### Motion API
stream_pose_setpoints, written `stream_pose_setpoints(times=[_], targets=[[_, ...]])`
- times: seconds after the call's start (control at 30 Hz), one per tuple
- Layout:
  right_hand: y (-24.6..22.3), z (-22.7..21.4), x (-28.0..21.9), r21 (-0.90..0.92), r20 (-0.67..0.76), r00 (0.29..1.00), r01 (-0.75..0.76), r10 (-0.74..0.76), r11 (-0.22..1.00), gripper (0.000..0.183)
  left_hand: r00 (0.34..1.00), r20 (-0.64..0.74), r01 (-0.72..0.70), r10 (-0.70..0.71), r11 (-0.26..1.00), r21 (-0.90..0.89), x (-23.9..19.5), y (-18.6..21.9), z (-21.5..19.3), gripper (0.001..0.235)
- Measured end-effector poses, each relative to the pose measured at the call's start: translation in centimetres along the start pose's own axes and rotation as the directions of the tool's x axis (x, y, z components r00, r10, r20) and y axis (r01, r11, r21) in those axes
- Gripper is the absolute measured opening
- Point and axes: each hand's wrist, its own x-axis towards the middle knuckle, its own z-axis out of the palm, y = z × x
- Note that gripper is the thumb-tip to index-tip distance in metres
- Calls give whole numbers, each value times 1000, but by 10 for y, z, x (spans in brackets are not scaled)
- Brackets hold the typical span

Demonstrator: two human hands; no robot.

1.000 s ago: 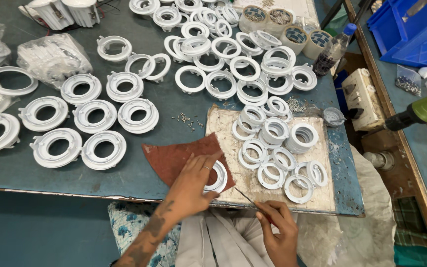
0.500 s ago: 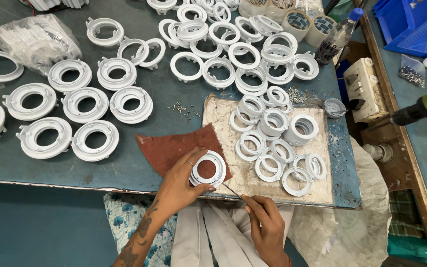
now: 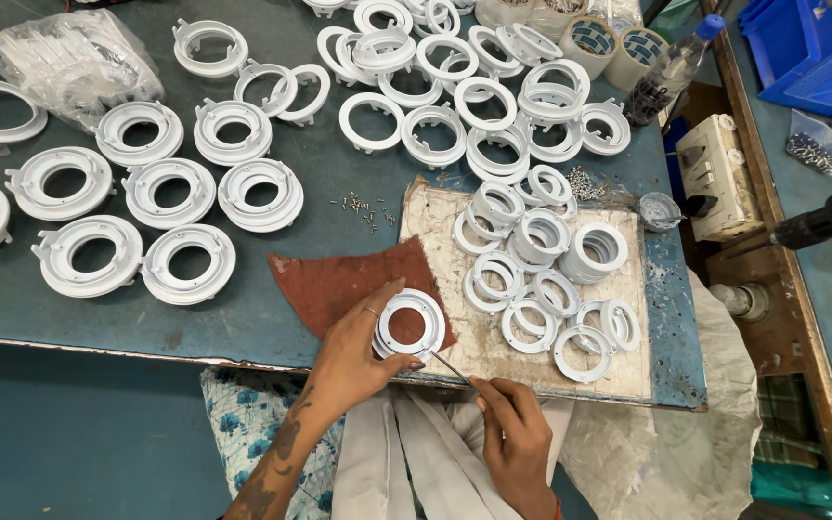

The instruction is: The person picks up white plastic rings from a table and uses a screwdriver to press small metal pins into holes on the rings. The person handles the rings one at a time, rotating them to insert pins, and places the finished pieces on a pile.

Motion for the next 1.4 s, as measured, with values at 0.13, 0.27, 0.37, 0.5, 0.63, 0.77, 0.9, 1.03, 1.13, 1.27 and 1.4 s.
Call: stream_pose_setpoints(times=[0.13,0.27,0.37,0.5,0.63,0.77,0.9,1.03,1.13,1.27,1.4], targets=[[7,10,-14,-140,25,990,142,-140,980,40,1000,-7,-8,8,1000,-26,0,5,-2,99],[20,18,-31,104,69,995,-77,70,992,36,1000,0,-26,26,999,-43,1,9,-7,100],[36,19,-29,521,287,867,-499,408,693,25,1000,12,-16,17,999,-41,2,11,-9,101],[43,17,-26,618,670,535,-786,514,12,34,1000,19,11,-11,999,-30,1,10,-7,100],[27,21,-24,604,758,487,-775,433,-185,35,1000,6,-5,6,999,-37,1,4,-4,97],[2,20,-25,151,56,989,-141,134,978,19,997,18,-74,74,997,13,-2,0,-5,94],[4,20,-17,-126,0,991,135,-136,983,26,999,16,-32,33,997,-64,-3,2,-4,104],[16,24,-30,10,29,993,-116,116,993,15,1000,16,-2,3,994,-107,-5,4,-4,112],[33,28,-30,569,386,734,-666,559,482,23,999,-4,-38,38,993,-108,-3,6,-4,113],[48,21,-26,529,800,361,-801,479,-280,30,997,-20,-77,75,990,-118,-4,8,-6,111],[45,21,-19,555,763,428,-818,484,-151,36,998,31,-56,60,991,-121,-4,3,-9,106]])
